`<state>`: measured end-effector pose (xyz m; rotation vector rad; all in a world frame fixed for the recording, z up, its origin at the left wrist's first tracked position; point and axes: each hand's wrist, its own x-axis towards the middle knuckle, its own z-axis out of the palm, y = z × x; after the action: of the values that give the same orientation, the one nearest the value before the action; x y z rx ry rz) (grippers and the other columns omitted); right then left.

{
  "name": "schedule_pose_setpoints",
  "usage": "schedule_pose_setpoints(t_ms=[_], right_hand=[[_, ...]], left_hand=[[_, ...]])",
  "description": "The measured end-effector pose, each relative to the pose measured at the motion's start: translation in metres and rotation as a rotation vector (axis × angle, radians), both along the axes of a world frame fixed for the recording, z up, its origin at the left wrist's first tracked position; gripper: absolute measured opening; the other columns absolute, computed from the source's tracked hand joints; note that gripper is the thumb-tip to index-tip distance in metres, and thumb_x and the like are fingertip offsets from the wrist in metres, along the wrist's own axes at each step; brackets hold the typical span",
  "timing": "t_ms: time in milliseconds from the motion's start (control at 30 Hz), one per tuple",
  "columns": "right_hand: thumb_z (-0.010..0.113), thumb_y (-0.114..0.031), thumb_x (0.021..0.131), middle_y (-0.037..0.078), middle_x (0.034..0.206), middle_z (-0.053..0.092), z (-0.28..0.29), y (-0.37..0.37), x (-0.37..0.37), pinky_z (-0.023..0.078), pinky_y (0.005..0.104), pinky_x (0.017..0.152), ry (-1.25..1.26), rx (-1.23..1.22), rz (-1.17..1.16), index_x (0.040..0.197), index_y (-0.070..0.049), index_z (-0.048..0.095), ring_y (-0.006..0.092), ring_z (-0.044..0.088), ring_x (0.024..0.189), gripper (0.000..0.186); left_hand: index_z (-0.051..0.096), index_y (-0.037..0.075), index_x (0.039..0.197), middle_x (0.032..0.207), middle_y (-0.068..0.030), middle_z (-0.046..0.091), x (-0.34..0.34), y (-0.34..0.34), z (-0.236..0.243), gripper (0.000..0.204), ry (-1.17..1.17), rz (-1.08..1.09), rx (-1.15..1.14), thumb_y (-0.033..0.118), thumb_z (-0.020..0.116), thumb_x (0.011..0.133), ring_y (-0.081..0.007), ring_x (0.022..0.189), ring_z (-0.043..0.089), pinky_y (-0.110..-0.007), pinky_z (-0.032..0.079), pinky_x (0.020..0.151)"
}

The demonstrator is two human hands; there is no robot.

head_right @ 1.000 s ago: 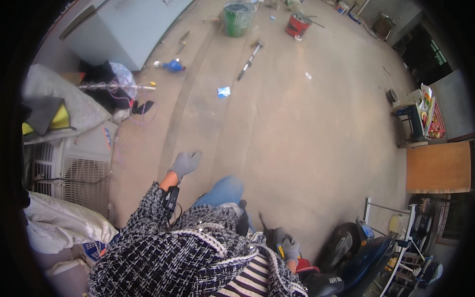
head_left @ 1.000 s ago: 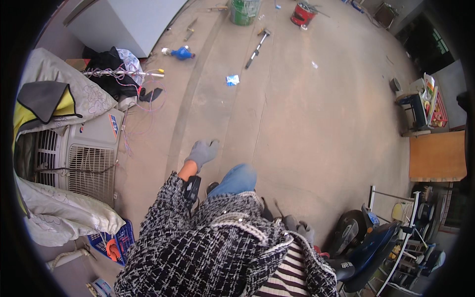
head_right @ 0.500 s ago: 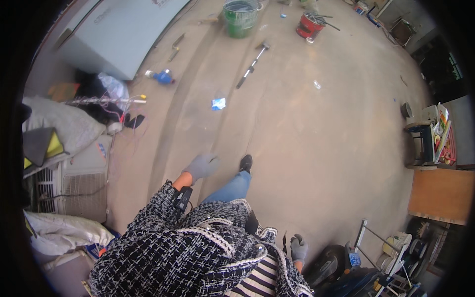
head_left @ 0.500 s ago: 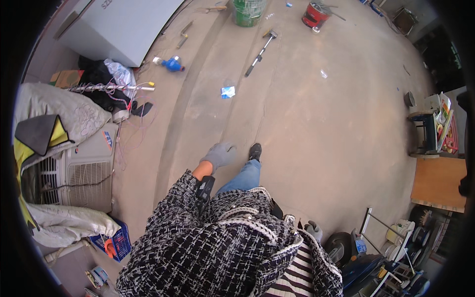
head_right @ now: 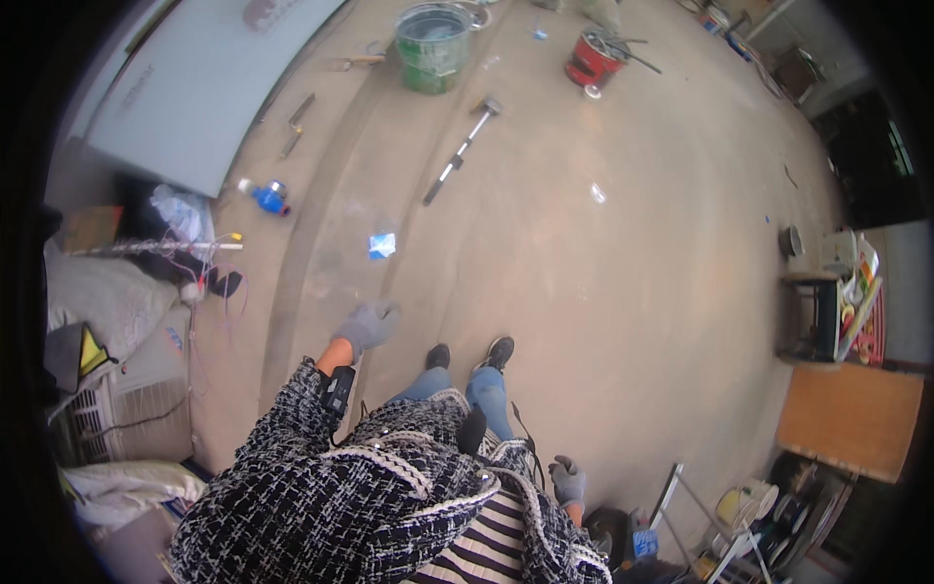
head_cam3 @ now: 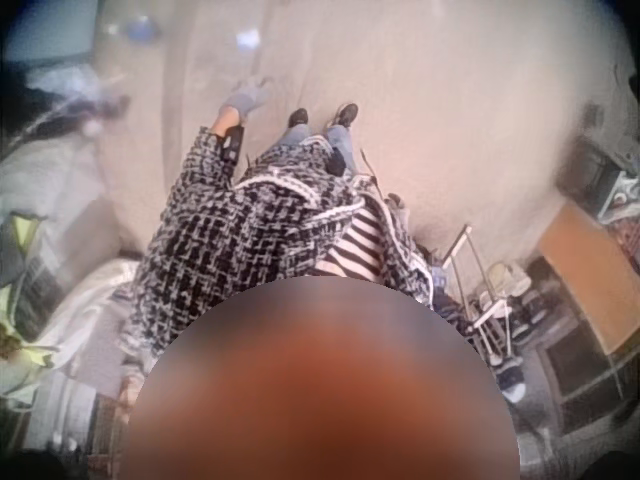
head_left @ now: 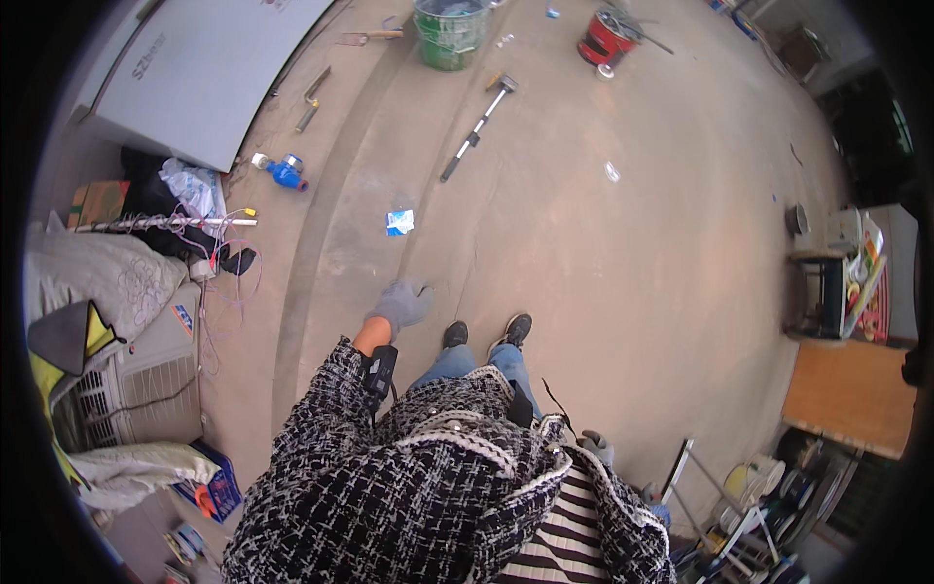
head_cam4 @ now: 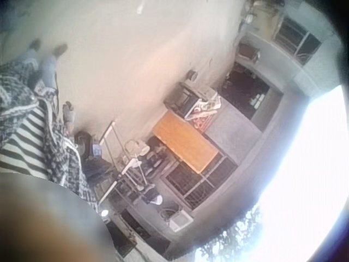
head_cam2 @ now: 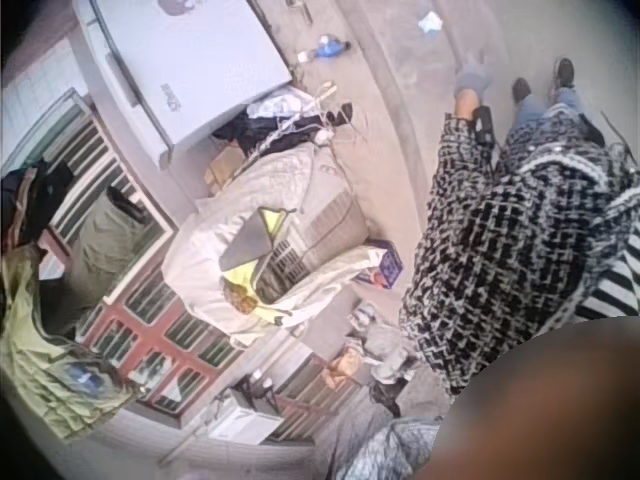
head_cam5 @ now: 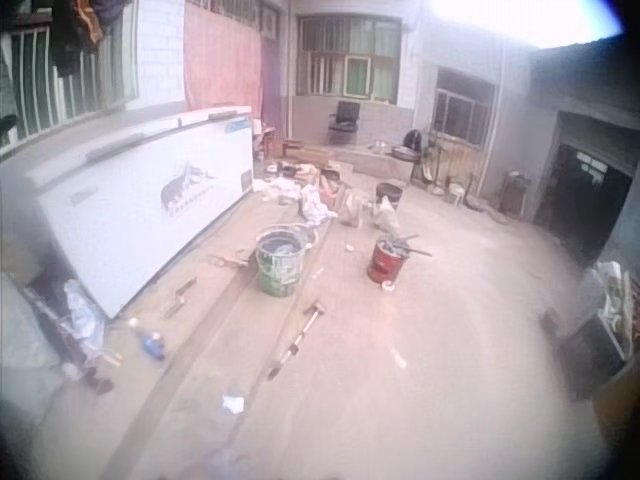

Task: The person sorts and organizes hardware items in a cluttered workshop. They pick up a teal plastic flange and place it into a bucket, then gather several plastic bags and put them into a large sack. They walk to a workbench, pick up a small blue packet and a caulking gun, and place them in a box. Finally, they pick up a pressure gauge and a brass valve, inspect them briefly, and place them in the sack.

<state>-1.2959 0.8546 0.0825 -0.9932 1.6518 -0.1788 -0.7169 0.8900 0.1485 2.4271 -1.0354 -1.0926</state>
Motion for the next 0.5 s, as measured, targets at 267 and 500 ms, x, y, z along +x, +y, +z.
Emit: schedule_pose_setpoints(t_ms=[267,500], right_hand=[[0.060,-0.004,0.091,0.016,0.091,0.071,-0.037,-0.177,-0.032,0.057,0.0322,0.071,0.026,0.170,0.168,0.112,0.004,0.063,0.0222,0.069,0.077,0.023],[0.054,0.000,0.089,0.015,0.084,0.067,0.015,-0.337,0.082,0.057,0.0350,0.069,-0.166,0.043,0.283,0.110,0.005,0.062,0.0226,0.066,0.074,0.022]], left_hand=[[0.068,0.010,0.113,0.118,-0.0221,0.065,-0.009,-0.037,0.024,0.042,-0.009,0.297,-0.044,0.037,0.045,0.091,-0.0389,0.113,0.060,-0.045,0.046,0.098],[0.068,0.012,0.114,0.118,-0.0214,0.065,0.033,-0.014,0.015,0.039,0.019,0.624,-0.072,0.036,0.047,0.092,-0.0385,0.112,0.060,-0.045,0.046,0.098]])
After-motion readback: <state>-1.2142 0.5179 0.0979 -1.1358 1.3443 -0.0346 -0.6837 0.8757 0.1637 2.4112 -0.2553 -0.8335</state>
